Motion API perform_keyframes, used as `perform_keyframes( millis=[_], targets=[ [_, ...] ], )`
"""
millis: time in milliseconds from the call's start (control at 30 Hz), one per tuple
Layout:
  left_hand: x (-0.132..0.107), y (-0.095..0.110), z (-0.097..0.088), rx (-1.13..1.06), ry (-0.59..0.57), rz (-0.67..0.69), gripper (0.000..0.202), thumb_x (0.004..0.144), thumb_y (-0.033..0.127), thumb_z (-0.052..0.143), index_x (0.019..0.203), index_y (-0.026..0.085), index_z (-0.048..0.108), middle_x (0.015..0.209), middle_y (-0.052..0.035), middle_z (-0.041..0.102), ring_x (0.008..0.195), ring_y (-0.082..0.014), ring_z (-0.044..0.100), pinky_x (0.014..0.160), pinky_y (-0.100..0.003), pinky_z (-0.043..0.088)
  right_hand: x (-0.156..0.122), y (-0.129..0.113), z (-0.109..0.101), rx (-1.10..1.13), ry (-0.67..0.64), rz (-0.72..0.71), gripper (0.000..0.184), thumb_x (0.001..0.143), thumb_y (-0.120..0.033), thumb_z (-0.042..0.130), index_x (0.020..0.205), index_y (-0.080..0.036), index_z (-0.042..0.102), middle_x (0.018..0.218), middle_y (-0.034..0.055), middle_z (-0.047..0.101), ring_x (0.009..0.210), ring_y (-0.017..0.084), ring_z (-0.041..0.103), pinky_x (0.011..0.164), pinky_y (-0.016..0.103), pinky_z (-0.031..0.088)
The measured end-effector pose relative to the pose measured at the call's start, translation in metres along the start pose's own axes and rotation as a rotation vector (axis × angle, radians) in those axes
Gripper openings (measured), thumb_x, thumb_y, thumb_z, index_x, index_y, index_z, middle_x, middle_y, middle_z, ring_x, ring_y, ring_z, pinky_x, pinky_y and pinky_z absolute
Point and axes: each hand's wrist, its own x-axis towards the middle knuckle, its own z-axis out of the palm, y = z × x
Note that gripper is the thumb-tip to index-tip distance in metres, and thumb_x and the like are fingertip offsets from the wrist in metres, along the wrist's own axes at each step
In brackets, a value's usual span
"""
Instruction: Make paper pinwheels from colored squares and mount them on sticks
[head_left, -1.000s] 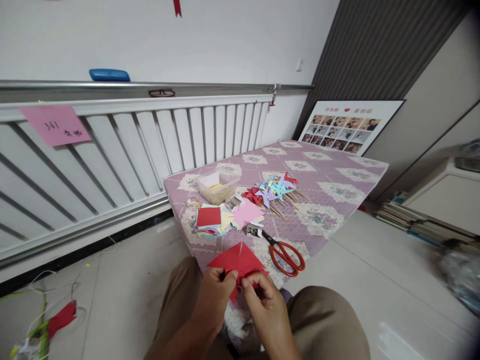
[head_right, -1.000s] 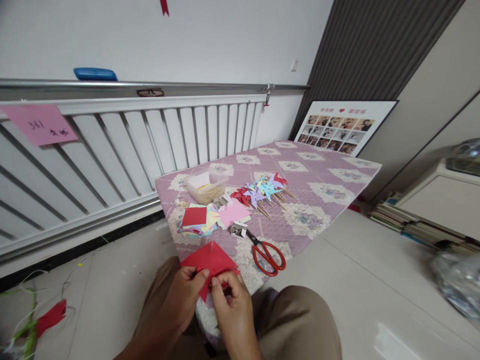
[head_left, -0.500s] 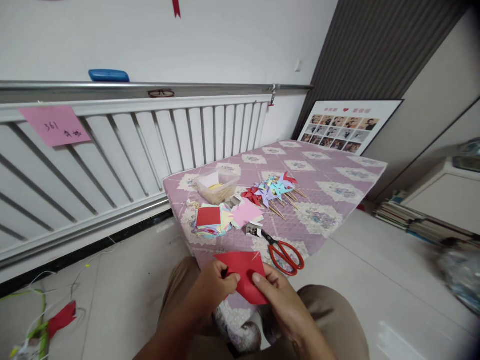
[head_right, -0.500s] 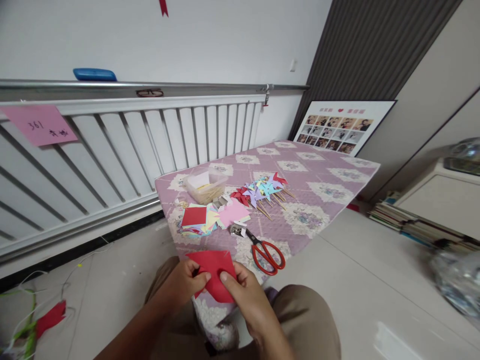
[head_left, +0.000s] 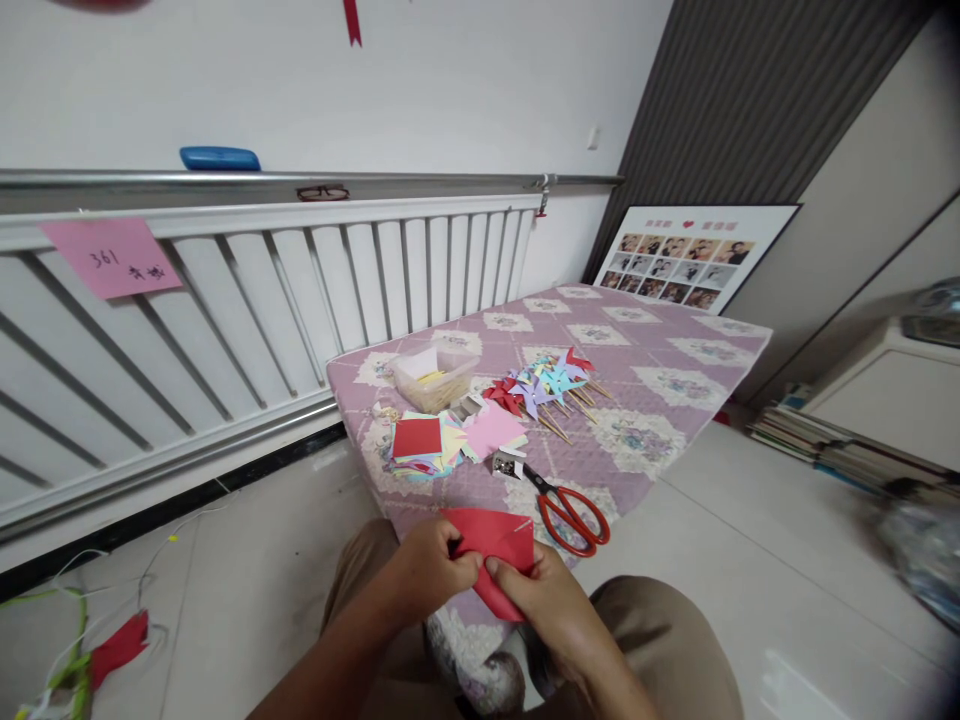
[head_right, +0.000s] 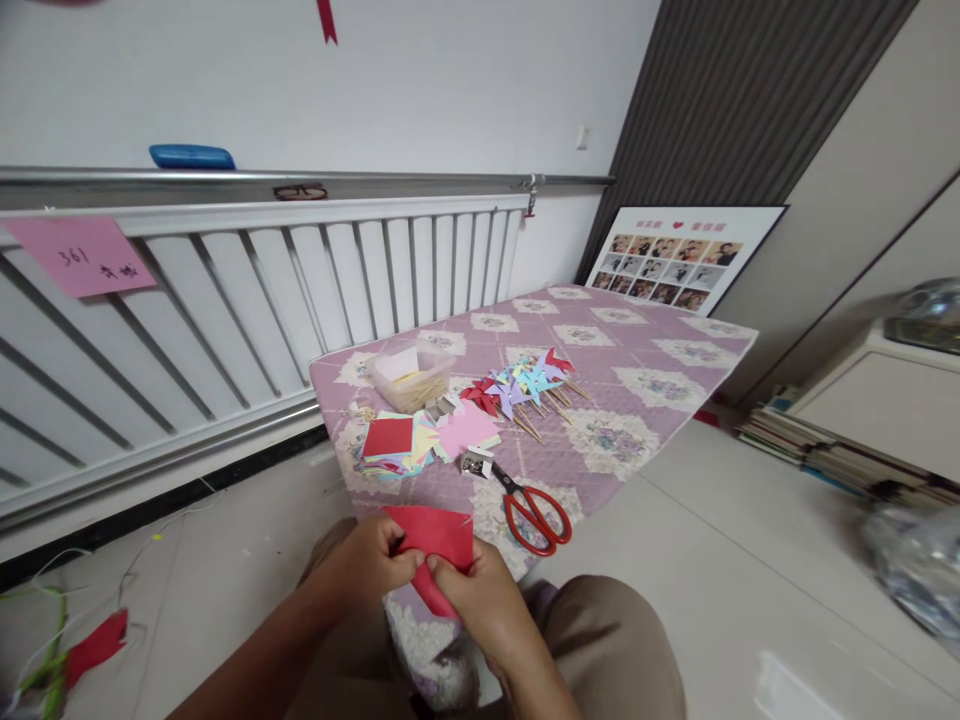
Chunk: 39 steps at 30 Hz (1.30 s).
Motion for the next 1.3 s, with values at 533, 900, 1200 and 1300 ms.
perform_keyframes(
  millis=[533, 900, 1200, 1300],
  targets=[
    [-0.004, -0.024, 0.029, -0.924, 0.013, -0.087, 0.036, 0.063, 0.035, 0.076, 0.092, 0.018, 0.065, 0.081, -0.0018, 0.061, 0.072, -0.0124, 0.054, 0.063, -0.024, 0.04, 0.01, 0.011, 0.007, 0.281, 0.297, -0.003, 0.026, 0.062, -0.038, 0.076, 0.074, -0.016, 0.068, 0.063, 0.0017, 0.072, 0.052, 0.017, 0.06, 0.056, 0.027, 0.046],
    [0.003, -0.008, 0.062, -0.985, 0.226, -0.116, 0.029, 0.053, 0.033, 0.079, 0.072, 0.016, 0.066, 0.064, -0.0008, 0.062, 0.057, -0.0125, 0.051, 0.057, -0.025, 0.038, 0.008, 0.016, 0.023, 0.331, 0.324, -0.053, 0.032, 0.061, -0.044, 0.077, 0.077, -0.018, 0.067, 0.073, 0.005, 0.076, 0.067, 0.024, 0.069, 0.061, 0.031, 0.053],
    [0.005, -0.003, 0.062, -1.055, 0.28, -0.11, 0.018, 0.051, 0.024, 0.076, 0.063, 0.016, 0.066, 0.062, -0.0001, 0.064, 0.058, -0.0131, 0.054, 0.062, -0.026, 0.043, 0.006, 0.019, 0.025, 0.299, 0.347, -0.056, 0.028, 0.067, -0.042, 0.074, 0.079, -0.018, 0.068, 0.07, 0.0031, 0.075, 0.062, 0.022, 0.068, 0.061, 0.03, 0.053],
    [0.007, -0.004, 0.063, -1.045, 0.315, -0.109, 0.02, 0.051, 0.025, 0.076, 0.066, 0.016, 0.066, 0.065, -0.0005, 0.066, 0.06, -0.0137, 0.056, 0.065, -0.027, 0.045, 0.005, 0.018, 0.027, 0.296, 0.336, -0.061, 0.03, 0.066, -0.045, 0.074, 0.079, -0.018, 0.069, 0.072, 0.0036, 0.076, 0.064, 0.023, 0.069, 0.063, 0.031, 0.054]
  ],
)
